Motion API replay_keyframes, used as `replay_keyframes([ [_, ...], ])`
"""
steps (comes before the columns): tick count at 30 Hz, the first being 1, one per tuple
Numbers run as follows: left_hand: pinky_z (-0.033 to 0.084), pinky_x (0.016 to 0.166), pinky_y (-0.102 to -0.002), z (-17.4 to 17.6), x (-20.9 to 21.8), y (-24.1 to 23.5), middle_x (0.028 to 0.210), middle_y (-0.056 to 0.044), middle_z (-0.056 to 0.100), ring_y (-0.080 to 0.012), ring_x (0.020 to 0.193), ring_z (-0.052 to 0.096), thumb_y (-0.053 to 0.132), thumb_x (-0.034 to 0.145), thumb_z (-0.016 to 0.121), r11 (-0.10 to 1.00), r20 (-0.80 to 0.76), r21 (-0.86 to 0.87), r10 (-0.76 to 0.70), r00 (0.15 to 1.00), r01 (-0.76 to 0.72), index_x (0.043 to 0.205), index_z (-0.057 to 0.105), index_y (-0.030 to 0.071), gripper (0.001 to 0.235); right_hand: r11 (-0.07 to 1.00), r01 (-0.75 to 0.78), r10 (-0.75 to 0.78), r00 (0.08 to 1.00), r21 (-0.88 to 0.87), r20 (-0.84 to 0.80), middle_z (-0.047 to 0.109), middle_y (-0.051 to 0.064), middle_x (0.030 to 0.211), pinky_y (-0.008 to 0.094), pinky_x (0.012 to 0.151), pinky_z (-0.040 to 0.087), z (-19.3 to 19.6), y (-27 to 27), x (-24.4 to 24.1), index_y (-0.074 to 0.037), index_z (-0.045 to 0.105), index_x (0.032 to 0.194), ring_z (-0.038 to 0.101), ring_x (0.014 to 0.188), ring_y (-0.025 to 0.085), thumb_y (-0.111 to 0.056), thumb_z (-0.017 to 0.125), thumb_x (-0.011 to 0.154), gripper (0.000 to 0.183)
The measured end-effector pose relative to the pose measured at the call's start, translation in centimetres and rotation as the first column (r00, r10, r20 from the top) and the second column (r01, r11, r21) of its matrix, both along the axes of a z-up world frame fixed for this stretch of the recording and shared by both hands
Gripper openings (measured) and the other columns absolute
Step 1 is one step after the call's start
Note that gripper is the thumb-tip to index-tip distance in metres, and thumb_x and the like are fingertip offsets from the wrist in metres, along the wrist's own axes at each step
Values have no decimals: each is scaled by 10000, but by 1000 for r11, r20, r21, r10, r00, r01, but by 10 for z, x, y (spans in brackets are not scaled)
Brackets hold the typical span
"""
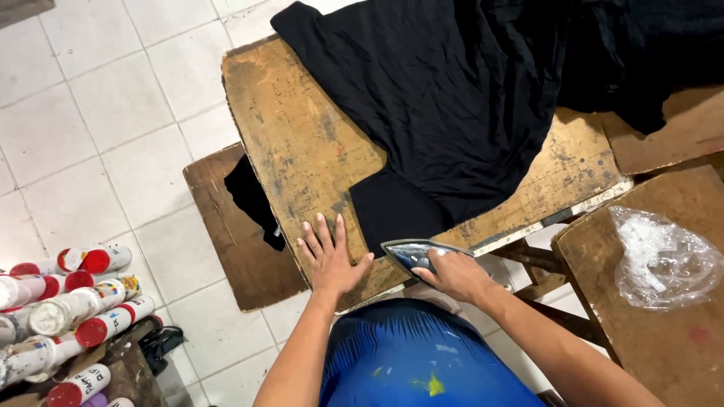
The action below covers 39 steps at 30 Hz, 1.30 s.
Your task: Applying heat-transfer labels to black shirts using a hand iron on a wooden table.
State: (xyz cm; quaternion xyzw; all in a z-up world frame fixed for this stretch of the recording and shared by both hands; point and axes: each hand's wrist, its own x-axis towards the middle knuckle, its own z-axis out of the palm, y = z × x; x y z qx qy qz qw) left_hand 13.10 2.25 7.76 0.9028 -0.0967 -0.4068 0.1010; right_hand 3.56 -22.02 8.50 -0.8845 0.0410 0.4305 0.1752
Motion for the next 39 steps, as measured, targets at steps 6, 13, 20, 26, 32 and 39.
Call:
replay_keyframes([
  [6,-157,1214,-599,2,0,1,1690,-146,-256,-430,1522,-261,768,904,447,1000,-16,5,-14,1000,14,1655,-103,248,1066,1000,-3,3,1000,-7,-19,727,242,1069,510,895,577,5,0,-3,-92,555,1262,722,1056,418,-607,348,1005,612],
  [13,-163,1205,-603,3,-2,3,1691,-156,-245,-435,1521,-257,751,909,460,1000,14,-20,-18,1000,18,1659,-89,233,1064,998,69,-69,997,-4,25,729,244,1026,516,878,577,4,9,-17,-82,572,1183,729,1011,427,-608,342,996,603],
  [20,-99,1237,-603,-5,-16,23,1705,-177,-152,-445,1545,-165,730,932,437,994,147,-71,-66,987,77,1663,13,243,976,1000,22,-21,997,-7,77,727,265,1033,542,895,566,10,0,-32,-66,574,1139,713,1018,450,-590,364,985,585],
  [26,-6,1274,-558,-33,-57,57,1723,-137,-43,-398,1571,-61,663,979,385,993,246,-4,-116,962,120,1656,88,267,838,956,259,-283,939,139,196,717,316,926,572,836,540,40,-45,-110,-20,629,995,709,944,486,-529,490,980,528],
  [32,76,1160,-721,-103,-111,45,1690,-230,110,-547,1507,97,567,959,422,998,686,-58,42,727,-2,1620,242,163,796,411,849,-906,341,331,252,620,100,568,346,506,442,23,-160,-270,-34,630,708,544,456,203,-419,528,972,478],
  [39,111,1151,-729,-115,-141,-30,1640,-364,120,-587,1493,84,577,938,456,978,663,-149,208,720,-145,1595,263,28,878,-226,766,-858,-449,601,250,497,83,553,302,486,364,60,-256,-365,-106,499,678,475,462,195,-379,487,1046,458],
])
